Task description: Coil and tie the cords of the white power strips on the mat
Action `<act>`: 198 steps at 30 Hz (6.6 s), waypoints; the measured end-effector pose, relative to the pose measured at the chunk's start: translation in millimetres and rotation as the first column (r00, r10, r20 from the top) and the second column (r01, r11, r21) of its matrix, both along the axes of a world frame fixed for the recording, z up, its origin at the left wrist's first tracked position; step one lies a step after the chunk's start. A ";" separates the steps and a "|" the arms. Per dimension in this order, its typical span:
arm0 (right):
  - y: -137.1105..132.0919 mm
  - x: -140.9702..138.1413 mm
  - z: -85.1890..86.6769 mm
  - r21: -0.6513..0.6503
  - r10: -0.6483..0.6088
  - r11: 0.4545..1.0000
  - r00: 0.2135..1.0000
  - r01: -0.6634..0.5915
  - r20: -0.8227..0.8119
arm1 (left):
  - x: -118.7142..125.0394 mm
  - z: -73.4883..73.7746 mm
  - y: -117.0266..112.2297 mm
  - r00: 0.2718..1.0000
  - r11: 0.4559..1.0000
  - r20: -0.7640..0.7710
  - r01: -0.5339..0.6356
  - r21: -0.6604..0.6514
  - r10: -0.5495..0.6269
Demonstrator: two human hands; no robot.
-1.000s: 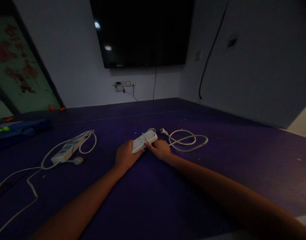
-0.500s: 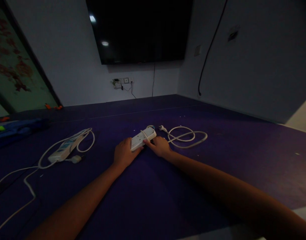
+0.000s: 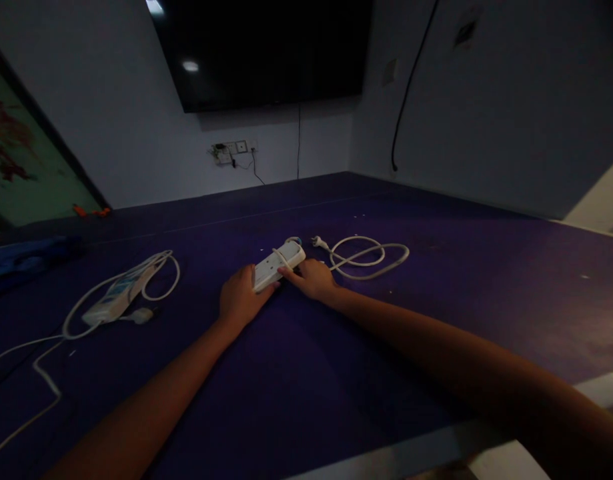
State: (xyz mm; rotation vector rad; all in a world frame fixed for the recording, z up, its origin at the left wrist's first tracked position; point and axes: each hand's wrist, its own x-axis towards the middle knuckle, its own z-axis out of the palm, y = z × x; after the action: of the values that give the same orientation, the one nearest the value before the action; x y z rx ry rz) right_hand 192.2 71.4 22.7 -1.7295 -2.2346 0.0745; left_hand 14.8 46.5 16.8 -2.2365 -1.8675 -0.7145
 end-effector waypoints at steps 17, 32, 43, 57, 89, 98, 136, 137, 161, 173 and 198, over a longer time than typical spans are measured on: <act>0.3 -0.8 -0.9 0.031 0.002 1.000 1.000 -0.002 -0.006 | -0.8 -1.2 -0.2 1.000 1.000 -0.008 -0.008 0.012 0.008; -0.8 -1.4 0.1 0.018 -0.004 1.000 1.000 0.004 -0.010 | -0.9 -0.8 0.2 1.000 1.000 -0.010 0.006 0.009 -0.006; -0.3 -1.0 0.5 0.004 -0.016 1.000 1.000 0.016 -0.009 | -0.3 0.0 -0.7 1.000 1.000 -0.012 0.000 0.006 0.001; 0.5 -0.1 1.1 0.033 0.034 0.999 0.997 -0.032 -0.063 | -1.0 0.9 -1.0 0.999 0.999 -0.035 -0.013 0.032 0.014; -0.1 0.9 -2.8 0.056 -0.092 0.994 0.995 0.094 -0.030 | 6.9 -7.0 -0.4 0.998 0.997 0.065 -0.004 0.072 0.000; 0.5 1.9 -2.7 0.065 -0.106 0.992 0.993 0.109 -0.053 | 8.5 -6.8 -0.9 0.996 0.991 0.074 -0.061 0.118 0.053; 1.2 4.5 -9.1 0.022 -0.042 0.999 0.961 0.049 -0.273 | 1.5 -5.3 3.1 0.993 0.988 0.113 0.006 0.154 -0.024; 1.5 4.3 -9.1 0.021 -0.041 0.999 0.964 0.048 -0.261 | 1.5 -5.6 3.1 0.993 0.988 0.120 -0.001 0.157 -0.018; 0.7 0.7 -8.5 0.096 -0.009 0.995 0.996 0.018 -0.090 | 3.7 -6.4 0.1 0.995 0.959 0.101 -0.036 0.282 0.008; 3.2 -3.1 -12.9 0.091 -0.020 0.995 0.992 0.031 -0.122 | 4.0 -5.6 1.3 0.995 0.954 0.101 -0.055 0.295 0.026; 7.4 1.3 -14.4 0.037 -0.054 0.997 0.982 0.062 -0.183 | 2.1 -6.9 3.7 0.997 0.970 0.002 0.076 0.230 -0.079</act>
State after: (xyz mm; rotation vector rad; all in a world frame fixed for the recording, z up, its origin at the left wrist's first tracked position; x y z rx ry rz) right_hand 193.5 78.8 8.3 -1.6913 -2.0399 0.1642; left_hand 16.9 50.2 9.8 -2.1706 -1.6148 -0.9072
